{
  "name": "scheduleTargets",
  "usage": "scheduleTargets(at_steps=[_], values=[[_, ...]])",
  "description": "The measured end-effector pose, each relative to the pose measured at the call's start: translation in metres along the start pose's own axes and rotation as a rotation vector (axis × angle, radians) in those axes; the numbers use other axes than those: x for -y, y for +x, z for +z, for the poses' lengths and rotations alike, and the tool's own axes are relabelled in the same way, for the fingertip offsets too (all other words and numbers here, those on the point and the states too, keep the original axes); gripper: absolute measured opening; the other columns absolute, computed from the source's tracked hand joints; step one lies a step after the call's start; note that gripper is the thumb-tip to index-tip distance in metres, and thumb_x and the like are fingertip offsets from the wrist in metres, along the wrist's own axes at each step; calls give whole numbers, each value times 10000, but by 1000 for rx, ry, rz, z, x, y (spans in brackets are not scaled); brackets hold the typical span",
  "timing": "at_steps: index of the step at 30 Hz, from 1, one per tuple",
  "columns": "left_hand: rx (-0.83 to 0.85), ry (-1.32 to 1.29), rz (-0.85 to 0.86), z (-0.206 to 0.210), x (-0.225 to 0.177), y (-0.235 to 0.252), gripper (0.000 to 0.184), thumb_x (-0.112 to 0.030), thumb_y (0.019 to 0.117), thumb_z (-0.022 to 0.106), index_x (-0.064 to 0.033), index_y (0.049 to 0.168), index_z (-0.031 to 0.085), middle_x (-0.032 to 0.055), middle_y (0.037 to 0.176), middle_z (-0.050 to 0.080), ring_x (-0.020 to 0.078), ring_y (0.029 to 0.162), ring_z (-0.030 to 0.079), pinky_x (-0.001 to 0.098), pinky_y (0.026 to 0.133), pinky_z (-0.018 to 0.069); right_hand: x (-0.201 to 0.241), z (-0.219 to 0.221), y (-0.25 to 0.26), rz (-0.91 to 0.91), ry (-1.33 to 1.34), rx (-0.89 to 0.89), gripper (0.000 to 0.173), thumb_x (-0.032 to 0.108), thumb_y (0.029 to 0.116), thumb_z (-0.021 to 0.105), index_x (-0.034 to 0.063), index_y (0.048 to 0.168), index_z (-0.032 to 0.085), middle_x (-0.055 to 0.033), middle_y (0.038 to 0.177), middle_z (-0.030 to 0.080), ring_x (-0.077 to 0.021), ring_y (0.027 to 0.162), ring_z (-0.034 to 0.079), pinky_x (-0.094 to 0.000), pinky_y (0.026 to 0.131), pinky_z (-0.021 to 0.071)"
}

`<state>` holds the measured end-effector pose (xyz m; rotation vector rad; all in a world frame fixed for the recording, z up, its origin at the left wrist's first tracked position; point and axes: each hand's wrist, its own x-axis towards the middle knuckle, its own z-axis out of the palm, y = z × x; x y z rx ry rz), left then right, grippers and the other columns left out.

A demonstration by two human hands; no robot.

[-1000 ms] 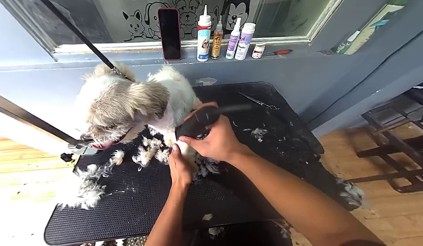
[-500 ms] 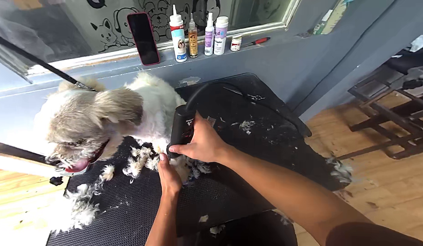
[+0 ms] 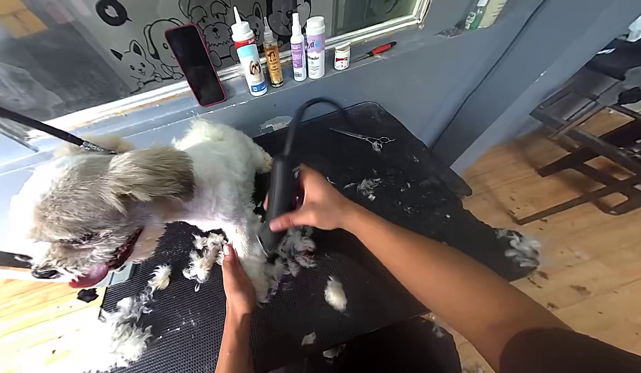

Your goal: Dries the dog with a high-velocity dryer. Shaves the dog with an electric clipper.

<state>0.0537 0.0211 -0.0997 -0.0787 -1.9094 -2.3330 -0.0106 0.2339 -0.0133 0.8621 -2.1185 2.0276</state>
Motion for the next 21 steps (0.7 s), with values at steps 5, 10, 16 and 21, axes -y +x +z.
scheduleTargets(at_steps=[5, 10, 16, 21], values=[[-37, -22, -83, -1, -15, -5, 661, -607, 1055, 143, -172, 1273, 592, -31, 971, 758, 85, 833, 731, 303, 669, 633, -23, 20, 28, -357, 439, -329, 605, -176, 699, 807, -36, 1158, 438, -252, 1070, 694, -371, 1021, 716, -516, 889, 619], [-27, -21, -94, -5, -17, -3, 733, -723, 1000, 192, -151, 1153, 624, 17, 811, 735, 128, 633, 690, 312, 511, 584, -31, 32, 26, -272, 480, -208, 630, -187, 680, 809, -49, 1179, 451, -225, 1036, 701, -330, 974, 727, -478, 869, 629], [30, 8, -87, -7, -17, 2, 789, -835, 914, 319, -172, 1191, 645, 26, 865, 738, 135, 682, 699, 317, 547, 591, -28, 39, 6, -81, 289, -115, 741, -55, 655, 889, -40, 1272, 478, -133, 1032, 727, -217, 968, 734, -400, 906, 628], [36, 29, -125, -15, -22, -2, 793, -788, 951, 310, -116, 1260, 595, 28, 936, 749, 125, 762, 722, 310, 605, 613, -10, 11, 14, 70, 247, 166, 748, -87, 624, 886, -40, 1275, 521, -126, 1030, 725, -185, 956, 725, -364, 914, 609]])
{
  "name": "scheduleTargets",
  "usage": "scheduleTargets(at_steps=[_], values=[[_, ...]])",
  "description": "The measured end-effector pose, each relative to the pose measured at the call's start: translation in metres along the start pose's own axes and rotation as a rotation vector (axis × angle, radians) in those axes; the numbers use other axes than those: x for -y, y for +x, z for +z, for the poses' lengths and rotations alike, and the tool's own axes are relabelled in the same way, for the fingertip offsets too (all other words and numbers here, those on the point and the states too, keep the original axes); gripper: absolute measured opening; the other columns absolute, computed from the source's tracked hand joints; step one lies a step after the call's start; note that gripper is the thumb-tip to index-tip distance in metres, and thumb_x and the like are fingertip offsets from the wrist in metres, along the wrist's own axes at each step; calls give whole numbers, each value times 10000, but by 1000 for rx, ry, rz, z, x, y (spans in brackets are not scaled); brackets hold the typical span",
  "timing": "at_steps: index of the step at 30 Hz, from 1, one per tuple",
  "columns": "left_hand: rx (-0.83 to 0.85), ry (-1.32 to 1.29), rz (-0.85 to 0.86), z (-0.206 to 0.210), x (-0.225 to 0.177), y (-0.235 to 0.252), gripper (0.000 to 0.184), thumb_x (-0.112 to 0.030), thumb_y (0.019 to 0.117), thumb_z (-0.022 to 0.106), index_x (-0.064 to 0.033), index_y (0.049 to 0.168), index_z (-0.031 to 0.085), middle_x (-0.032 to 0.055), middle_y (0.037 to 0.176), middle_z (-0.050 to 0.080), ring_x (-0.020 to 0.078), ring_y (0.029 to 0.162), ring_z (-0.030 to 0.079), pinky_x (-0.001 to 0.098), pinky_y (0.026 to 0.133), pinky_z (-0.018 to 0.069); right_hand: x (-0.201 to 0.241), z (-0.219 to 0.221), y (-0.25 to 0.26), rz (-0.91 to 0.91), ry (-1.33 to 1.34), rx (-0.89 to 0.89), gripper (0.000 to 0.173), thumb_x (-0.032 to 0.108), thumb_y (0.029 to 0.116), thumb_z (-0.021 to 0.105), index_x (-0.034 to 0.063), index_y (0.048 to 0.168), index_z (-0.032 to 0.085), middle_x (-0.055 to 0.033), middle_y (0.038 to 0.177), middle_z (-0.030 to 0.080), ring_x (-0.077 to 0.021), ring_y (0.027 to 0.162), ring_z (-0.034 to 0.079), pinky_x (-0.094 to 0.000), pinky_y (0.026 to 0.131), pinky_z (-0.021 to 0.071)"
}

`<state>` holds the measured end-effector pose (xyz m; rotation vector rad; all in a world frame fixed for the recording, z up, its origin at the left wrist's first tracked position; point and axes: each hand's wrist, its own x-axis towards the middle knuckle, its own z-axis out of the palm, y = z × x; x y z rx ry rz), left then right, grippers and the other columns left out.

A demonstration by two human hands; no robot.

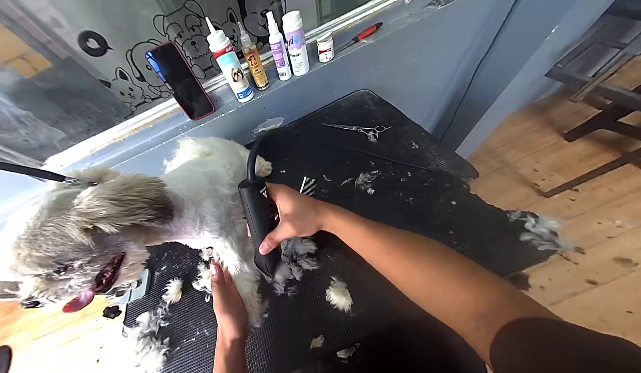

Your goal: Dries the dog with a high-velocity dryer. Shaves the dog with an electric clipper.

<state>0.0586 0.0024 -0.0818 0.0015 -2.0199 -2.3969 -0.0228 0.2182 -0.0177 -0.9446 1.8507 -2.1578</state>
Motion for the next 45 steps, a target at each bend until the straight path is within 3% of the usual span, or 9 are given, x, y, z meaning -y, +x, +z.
scheduleTargets(at_steps=[5, 8, 14, 18, 22, 26, 36, 42, 45], values=[[36, -36, -45, -6, -2, -4, 819, -826, 915, 341, -100, 1160, 633, 59, 811, 731, 146, 615, 682, 308, 486, 562, 15, 14, 28, -470, 26, -473, 650, -67, 691, 883, -75, 1209, 490, -175, 1047, 702, -256, 940, 736, -440, 819, 660], [54, -59, -41, -3, -4, -5, 830, -841, 905, 333, -106, 1141, 636, 62, 770, 716, 143, 565, 656, 301, 453, 539, 9, 22, 35, -565, -72, -503, 657, -23, 682, 894, -77, 1203, 497, -172, 1072, 701, -241, 968, 731, -419, 811, 657], [75, -66, -74, -13, -4, -3, 850, -893, 837, 392, -116, 1039, 669, 62, 714, 685, 136, 527, 619, 287, 436, 506, -6, 26, 18, -303, -48, -284, 694, -32, 648, 891, -64, 1235, 523, -121, 1021, 731, -183, 961, 731, -376, 907, 624], [97, -58, -130, -17, -15, -7, 850, -905, 827, 385, -128, 1005, 680, 57, 679, 657, 123, 493, 580, 271, 411, 462, 1, -4, 24, -60, 31, -51, 750, -117, 608, 873, -52, 1272, 529, -138, 1016, 734, -198, 934, 732, -384, 899, 614], [87, -34, -172, -14, -32, -14, 827, -906, 824, 374, -150, 994, 662, 30, 663, 652, 98, 481, 562, 241, 409, 437, -17, -13, 38, -350, 325, -393, 586, -148, 717, 798, -105, 1214, 492, -217, 1038, 714, -288, 989, 725, -462, 933, 605], [193, -140, -264, -27, -29, -11, 869, -921, 709, 544, -114, 996, 686, 58, 711, 610, 118, 500, 523, 266, 418, 419, -37, -9, 57, -525, 556, -378, 514, -214, 739, 697, -44, 1159, 454, -256, 1048, 691, -359, 1020, 702, -510, 915, 585], [210, -140, -310, -35, -28, -7, 885, -924, 674, 577, -105, 994, 675, 55, 713, 584, 122, 499, 507, 264, 412, 401, -70, -9, 49, -188, 594, -135, 579, -168, 657, 715, -50, 1173, 478, -217, 985, 709, -329, 923, 722, -495, 858, 610], [191, -134, -331, -25, -30, -6, 886, -925, 645, 605, -98, 955, 676, 48, 689, 585, 116, 481, 509, 258, 402, 407, -57, -12, 23, 65, 503, 7, 587, -113, 669, 718, -39, 1212, 507, -194, 992, 721, -291, 869, 729, -428, 720, 623], [233, -152, -360, -28, -33, -7, 873, -910, 659, 611, -102, 980, 685, 52, 705, 589, 118, 491, 509, 260, 410, 408, -48, -28, 27, -102, 512, -135, 537, -111, 726, 708, -68, 1220, 501, -207, 1000, 718, -301, 897, 727, -460, 799, 624]])
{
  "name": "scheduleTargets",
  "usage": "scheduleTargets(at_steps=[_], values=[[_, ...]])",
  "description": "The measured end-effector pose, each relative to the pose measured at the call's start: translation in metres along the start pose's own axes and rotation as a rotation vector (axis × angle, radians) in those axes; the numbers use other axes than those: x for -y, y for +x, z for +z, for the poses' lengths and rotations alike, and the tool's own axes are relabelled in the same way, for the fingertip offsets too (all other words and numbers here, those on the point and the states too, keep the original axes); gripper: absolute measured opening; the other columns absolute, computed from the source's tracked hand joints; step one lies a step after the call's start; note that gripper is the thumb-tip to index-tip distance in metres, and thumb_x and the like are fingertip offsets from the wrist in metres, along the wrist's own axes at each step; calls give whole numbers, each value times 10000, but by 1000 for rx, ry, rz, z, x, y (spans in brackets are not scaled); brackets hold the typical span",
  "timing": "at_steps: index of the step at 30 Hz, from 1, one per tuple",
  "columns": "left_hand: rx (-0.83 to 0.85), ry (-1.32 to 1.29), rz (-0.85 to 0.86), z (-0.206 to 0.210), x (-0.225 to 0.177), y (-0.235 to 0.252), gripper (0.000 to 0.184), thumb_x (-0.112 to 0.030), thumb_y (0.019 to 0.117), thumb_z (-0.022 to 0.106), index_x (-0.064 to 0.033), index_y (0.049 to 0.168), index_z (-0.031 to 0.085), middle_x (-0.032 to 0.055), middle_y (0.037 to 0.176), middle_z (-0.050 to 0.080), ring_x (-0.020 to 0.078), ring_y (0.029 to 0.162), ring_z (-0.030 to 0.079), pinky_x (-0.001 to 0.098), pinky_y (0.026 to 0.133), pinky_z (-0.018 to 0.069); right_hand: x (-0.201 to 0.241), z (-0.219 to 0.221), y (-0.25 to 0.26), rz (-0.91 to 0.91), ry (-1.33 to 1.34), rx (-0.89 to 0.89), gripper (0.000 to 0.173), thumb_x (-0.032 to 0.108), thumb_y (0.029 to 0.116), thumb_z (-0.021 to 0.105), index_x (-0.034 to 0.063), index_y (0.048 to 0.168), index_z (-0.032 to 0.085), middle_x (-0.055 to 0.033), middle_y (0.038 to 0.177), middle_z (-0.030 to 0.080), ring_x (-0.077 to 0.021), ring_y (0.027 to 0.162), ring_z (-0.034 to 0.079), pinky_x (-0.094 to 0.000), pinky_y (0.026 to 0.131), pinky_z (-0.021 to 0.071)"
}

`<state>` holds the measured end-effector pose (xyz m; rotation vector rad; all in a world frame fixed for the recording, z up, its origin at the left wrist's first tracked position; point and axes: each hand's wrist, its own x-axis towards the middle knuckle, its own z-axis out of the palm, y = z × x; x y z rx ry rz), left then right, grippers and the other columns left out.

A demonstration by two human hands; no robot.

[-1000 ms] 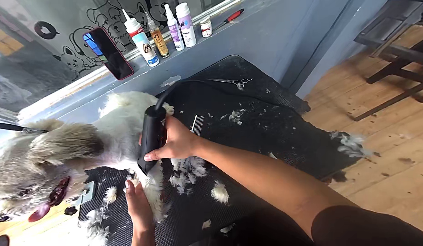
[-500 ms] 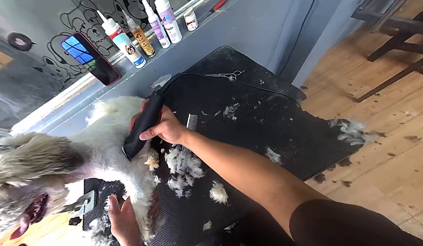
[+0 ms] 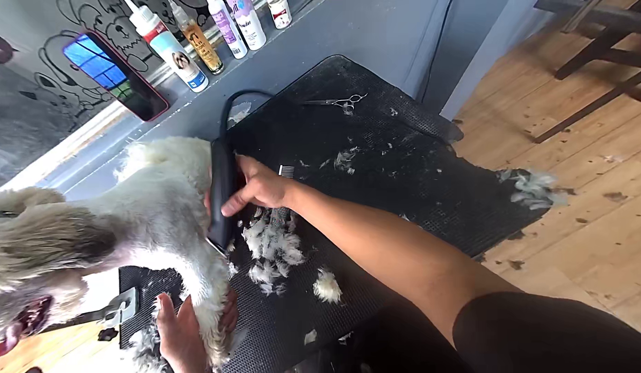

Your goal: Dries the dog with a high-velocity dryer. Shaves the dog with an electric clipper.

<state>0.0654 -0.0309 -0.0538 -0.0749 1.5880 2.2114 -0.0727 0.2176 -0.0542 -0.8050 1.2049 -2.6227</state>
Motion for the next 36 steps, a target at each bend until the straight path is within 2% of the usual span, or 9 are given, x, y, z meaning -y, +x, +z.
scheduleTargets(at_steps=[3, 6, 15, 19, 24, 26, 28, 30, 36], values=[[52, -21, -39, 0, -5, -3, 852, -898, 677, 610, -109, 989, 693, 44, 724, 588, 107, 508, 505, 253, 421, 403, 9, 4, 20, -434, 59, -158, 521, -186, 739, 702, -52, 1179, 456, -230, 1033, 700, -327, 993, 710, -493, 901, 591], [109, -31, -69, -3, -8, -3, 845, -894, 678, 614, -112, 988, 700, 37, 720, 584, 105, 513, 507, 255, 429, 411, 21, 17, 34, -625, 2, -133, 551, -221, 671, 713, -28, 1112, 445, -225, 1022, 691, -315, 1000, 703, -464, 891, 590], [45, -31, -97, -8, -16, -4, 875, -904, 639, 636, -110, 1003, 683, 38, 719, 570, 116, 514, 514, 264, 424, 416, -3, 22, 19, -448, -87, -39, 566, -242, 625, 702, -66, 1112, 472, -202, 996, 692, -281, 946, 704, -431, 848, 603], [184, -34, -99, -7, -17, 0, 857, -901, 683, 597, -115, 1012, 693, 17, 723, 562, 101, 524, 496, 251, 444, 406, -27, 16, 9, -391, -234, -75, 572, -199, 626, 764, -76, 1121, 507, -186, 1016, 713, -260, 956, 716, -422, 871, 609], [179, -14, -108, -12, -20, -1, 881, -902, 675, 604, -112, 1055, 694, 39, 757, 591, 120, 541, 525, 269, 447, 427, 0, 6, 2, -40, -628, -27, 801, -59, 637, 894, -31, 1346, 523, -120, 1101, 719, -183, 1020, 704, -396, 947, 587], [200, -10, -115, -12, -22, -3, 871, -898, 685, 599, -122, 1070, 690, 39, 768, 594, 121, 551, 530, 268, 456, 431, 14, 2, -1, -89, -531, -107, 757, -96, 635, 874, -62, 1308, 531, -132, 1051, 736, -187, 975, 724, -391, 920, 607], [223, -27, -111, -12, -21, -2, 847, -881, 709, 596, -121, 1070, 695, 34, 768, 593, 115, 549, 527, 261, 454, 428, 16, 3, -1, -273, -274, -187, 650, -186, 658, 803, -110, 1229, 503, -187, 1030, 724, -237, 976, 724, -406, 921, 606], [250, -55, -114, -14, -19, -1, 844, -872, 721, 597, -112, 1076, 693, 29, 761, 589, 109, 544, 522, 258, 454, 427, 10, 8, 2, -368, -58, -191, 577, -245, 680, 741, -97, 1176, 484, -226, 1045, 704, -293, 1001, 714, -448, 924, 600], [240, -36, -132, -15, -19, 0, 889, -878, 710, 600, -102, 1136, 676, 28, 759, 576, 111, 543, 514, 260, 455, 424, -24, 10, 2, -131, 97, -183, 583, -263, 669, 701, -66, 1184, 512, -206, 1021, 705, -287, 963, 711, -464, 887, 606]])
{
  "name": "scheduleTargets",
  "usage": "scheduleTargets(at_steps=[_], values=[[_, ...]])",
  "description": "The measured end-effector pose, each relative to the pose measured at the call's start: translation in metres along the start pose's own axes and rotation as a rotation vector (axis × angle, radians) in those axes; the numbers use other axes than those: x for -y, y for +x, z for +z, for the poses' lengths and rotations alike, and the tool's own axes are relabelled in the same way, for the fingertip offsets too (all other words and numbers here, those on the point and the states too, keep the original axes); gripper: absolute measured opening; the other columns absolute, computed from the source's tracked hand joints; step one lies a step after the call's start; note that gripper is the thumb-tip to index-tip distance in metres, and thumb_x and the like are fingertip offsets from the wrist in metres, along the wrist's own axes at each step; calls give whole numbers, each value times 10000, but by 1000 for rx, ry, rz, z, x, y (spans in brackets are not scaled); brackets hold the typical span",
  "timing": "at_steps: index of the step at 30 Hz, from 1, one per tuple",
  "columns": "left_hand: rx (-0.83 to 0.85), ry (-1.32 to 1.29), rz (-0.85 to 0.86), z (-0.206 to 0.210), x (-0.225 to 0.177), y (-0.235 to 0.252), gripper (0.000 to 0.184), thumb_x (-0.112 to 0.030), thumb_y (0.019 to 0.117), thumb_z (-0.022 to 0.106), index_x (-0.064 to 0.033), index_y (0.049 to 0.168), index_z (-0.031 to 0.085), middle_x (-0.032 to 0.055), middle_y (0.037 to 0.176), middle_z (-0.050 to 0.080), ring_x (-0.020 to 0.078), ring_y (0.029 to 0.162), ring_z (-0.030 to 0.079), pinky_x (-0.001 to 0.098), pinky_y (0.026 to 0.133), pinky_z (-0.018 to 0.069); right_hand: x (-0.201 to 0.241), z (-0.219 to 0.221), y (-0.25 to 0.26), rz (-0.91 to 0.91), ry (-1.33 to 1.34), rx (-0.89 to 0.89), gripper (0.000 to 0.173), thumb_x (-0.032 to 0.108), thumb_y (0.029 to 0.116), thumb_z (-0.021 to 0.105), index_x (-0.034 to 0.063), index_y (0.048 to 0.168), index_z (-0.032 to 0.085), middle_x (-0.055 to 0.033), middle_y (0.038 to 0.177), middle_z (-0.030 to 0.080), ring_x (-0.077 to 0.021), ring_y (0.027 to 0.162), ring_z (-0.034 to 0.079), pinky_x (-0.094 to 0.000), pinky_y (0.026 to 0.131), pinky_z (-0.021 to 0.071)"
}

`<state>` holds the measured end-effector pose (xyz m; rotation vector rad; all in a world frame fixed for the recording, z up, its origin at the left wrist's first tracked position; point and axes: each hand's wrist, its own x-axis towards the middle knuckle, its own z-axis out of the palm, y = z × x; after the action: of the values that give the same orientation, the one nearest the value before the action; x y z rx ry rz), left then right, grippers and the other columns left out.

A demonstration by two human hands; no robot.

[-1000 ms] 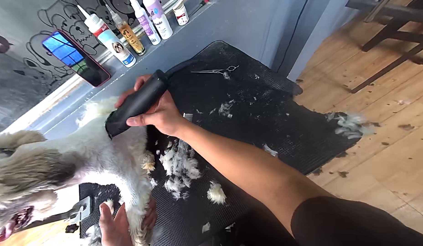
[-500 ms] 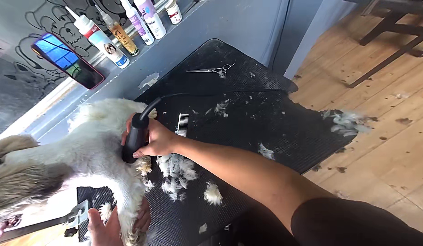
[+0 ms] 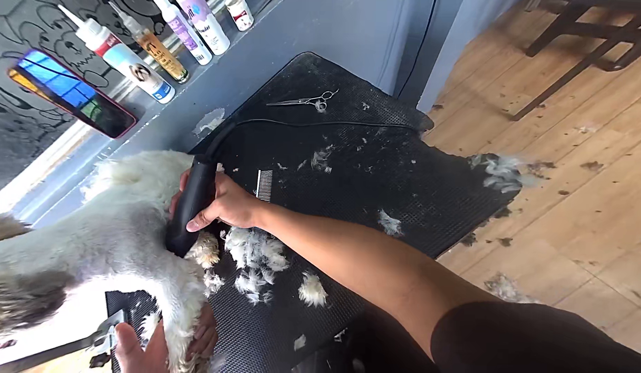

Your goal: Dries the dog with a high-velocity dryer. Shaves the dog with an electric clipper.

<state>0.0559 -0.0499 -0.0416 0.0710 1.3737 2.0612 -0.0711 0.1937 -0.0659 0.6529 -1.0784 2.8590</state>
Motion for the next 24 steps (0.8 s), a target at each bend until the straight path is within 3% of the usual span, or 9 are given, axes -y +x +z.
scheduleTargets(at_steps=[5, 9, 13, 18, 24], values=[[-75, 27, -25, 8, -4, -3, 872, -891, 660, 630, -116, 1055, 681, 7, 719, 549, 102, 515, 495, 256, 437, 416, 4, -10, -5, 261, -77, 25, 575, -181, 704, 705, -38, 1234, 533, -192, 1029, 702, -276, 904, 709, -458, 765, 624], [-42, 0, -11, 3, -2, -4, 945, -874, 676, 637, -91, 1205, 658, 16, 745, 560, 105, 525, 493, 255, 442, 416, 14, 0, -7, 110, 110, -229, 508, -188, 770, 703, -51, 1215, 501, -210, 1044, 690, -293, 900, 718, -457, 727, 637], [9, -36, -6, 0, 2, -2, 992, -857, 697, 637, -89, 1323, 616, 24, 768, 578, 109, 539, 507, 259, 456, 429, 6, 9, -11, 95, 241, -242, 558, -232, 770, 670, -27, 1248, 468, -221, 1056, 683, -307, 919, 716, -459, 740, 631], [-23, -44, 37, -3, 9, 3, 967, -848, 695, 650, -75, 1275, 633, 32, 740, 571, 110, 504, 494, 258, 426, 413, 0, 11, -26, 188, 108, -278, 525, -200, 745, 726, -51, 1203, 519, -221, 1018, 698, -303, 858, 725, -460, 692, 639], [-99, -21, 60, 6, 17, 10, 843, -869, 697, 628, -85, 1004, 685, 32, 698, 560, 106, 493, 500, 249, 415, 407, -1, 28, -58, 258, 79, -305, 564, -190, 740, 763, -38, 1224, 516, -209, 1023, 695, -286, 868, 729, -453, 726, 644]])
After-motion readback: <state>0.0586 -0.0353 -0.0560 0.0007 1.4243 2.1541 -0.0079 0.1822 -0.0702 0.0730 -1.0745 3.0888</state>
